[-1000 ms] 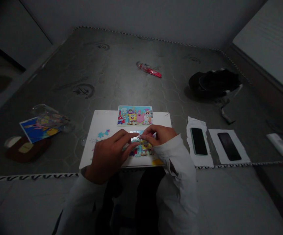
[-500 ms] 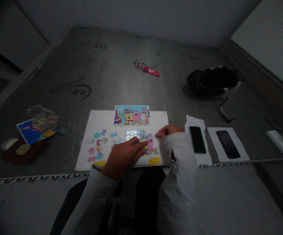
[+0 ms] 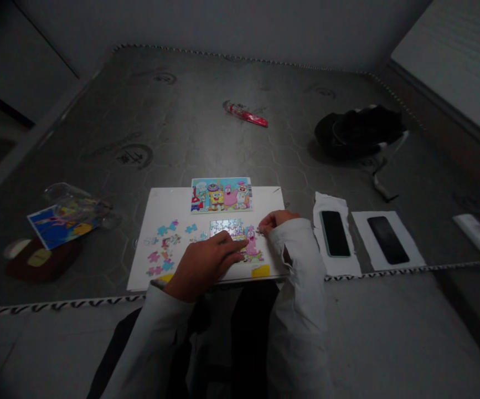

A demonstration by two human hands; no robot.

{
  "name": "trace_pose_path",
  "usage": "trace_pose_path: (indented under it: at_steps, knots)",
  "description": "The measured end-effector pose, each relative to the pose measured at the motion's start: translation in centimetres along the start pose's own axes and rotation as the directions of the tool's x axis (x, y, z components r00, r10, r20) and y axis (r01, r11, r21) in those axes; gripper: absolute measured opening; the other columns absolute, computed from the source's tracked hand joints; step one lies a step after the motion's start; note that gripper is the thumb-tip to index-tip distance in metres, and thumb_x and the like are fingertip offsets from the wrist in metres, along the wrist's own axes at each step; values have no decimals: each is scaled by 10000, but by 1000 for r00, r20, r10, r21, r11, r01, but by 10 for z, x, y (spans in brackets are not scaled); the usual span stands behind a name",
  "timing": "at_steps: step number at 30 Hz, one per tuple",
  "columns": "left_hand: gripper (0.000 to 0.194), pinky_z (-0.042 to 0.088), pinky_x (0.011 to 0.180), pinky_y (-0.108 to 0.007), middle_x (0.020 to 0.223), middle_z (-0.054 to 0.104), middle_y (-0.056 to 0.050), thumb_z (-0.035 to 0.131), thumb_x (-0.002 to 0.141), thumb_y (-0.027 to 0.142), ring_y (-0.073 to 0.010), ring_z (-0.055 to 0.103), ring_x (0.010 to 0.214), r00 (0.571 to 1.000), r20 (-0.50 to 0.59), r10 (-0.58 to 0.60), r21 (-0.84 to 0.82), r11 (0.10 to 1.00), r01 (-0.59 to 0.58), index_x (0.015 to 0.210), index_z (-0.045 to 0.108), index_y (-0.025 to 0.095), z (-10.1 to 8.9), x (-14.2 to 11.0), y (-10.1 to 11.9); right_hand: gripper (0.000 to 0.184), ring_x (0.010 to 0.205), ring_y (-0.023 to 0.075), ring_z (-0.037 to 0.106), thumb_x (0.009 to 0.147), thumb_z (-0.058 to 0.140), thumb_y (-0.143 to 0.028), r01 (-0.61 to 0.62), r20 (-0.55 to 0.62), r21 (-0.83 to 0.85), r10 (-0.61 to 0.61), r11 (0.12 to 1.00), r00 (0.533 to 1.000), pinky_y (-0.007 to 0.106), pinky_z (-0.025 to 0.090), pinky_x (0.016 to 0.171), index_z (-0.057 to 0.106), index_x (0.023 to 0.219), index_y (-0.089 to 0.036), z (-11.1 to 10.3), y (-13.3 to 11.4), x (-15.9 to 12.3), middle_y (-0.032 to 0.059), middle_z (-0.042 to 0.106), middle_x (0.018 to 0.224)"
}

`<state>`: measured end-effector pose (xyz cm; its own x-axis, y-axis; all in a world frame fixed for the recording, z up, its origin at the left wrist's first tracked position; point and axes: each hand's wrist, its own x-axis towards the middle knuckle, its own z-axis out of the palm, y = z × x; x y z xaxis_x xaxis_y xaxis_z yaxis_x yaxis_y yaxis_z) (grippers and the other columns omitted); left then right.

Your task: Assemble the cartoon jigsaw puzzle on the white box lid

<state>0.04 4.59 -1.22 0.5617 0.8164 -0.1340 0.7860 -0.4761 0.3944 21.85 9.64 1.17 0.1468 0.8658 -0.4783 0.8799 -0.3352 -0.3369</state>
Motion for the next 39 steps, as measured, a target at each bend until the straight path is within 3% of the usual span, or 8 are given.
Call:
trace_pose_path:
  at_steps: [6, 25, 34, 39]
  knots:
    - [372, 518, 639, -260, 1205, 725, -16, 504, 1056, 467, -188, 746, 958, 1000, -3, 7, 18, 1000, -7, 1381, 673, 401, 1, 0, 0, 49, 765, 141, 729, 820, 785, -232, 5, 23, 84, -7, 996, 1000, 212, 514, 701, 823, 851, -232, 4, 2, 0, 15, 793, 804]
    - [367, 511, 649, -249, 1200, 726, -13, 494, 1064, 456, -179, 743, 964, 998, -49, 30, 6, 1000, -29, 1372, 676, 379, 5, -1, -2, 51, 759, 144, 721, 829, 795, -247, -41, -52, -52, 38, 998, 998, 240, 520, 683, 829, 867, -248, 3, -11, 2, 2, 803, 832]
    - [373, 527, 664, -255, 1190, 724, -23, 493, 1061, 464, -183, 736, 955, 998, -55, 21, -1, 1000, -21, 1375, 679, 384, 7, -1, -2, 61, 757, 145, 718, 829, 785, -264, 4, -90, -17, -6, 1000, 996, 231, 529, 693, 835, 863, -263, 3, -6, 0, 3, 798, 816]
    - [369, 525, 655, -266, 1200, 722, -15, 502, 1059, 455, -189, 742, 962, 999, -46, 25, 5, 1000, -25, 1380, 670, 381, 6, -1, -1, 67, 770, 157, 723, 826, 787, -259, -1, -54, -7, 0, 1000, 999, 238, 535, 704, 837, 870, -254, 1, -9, 1, 12, 795, 821]
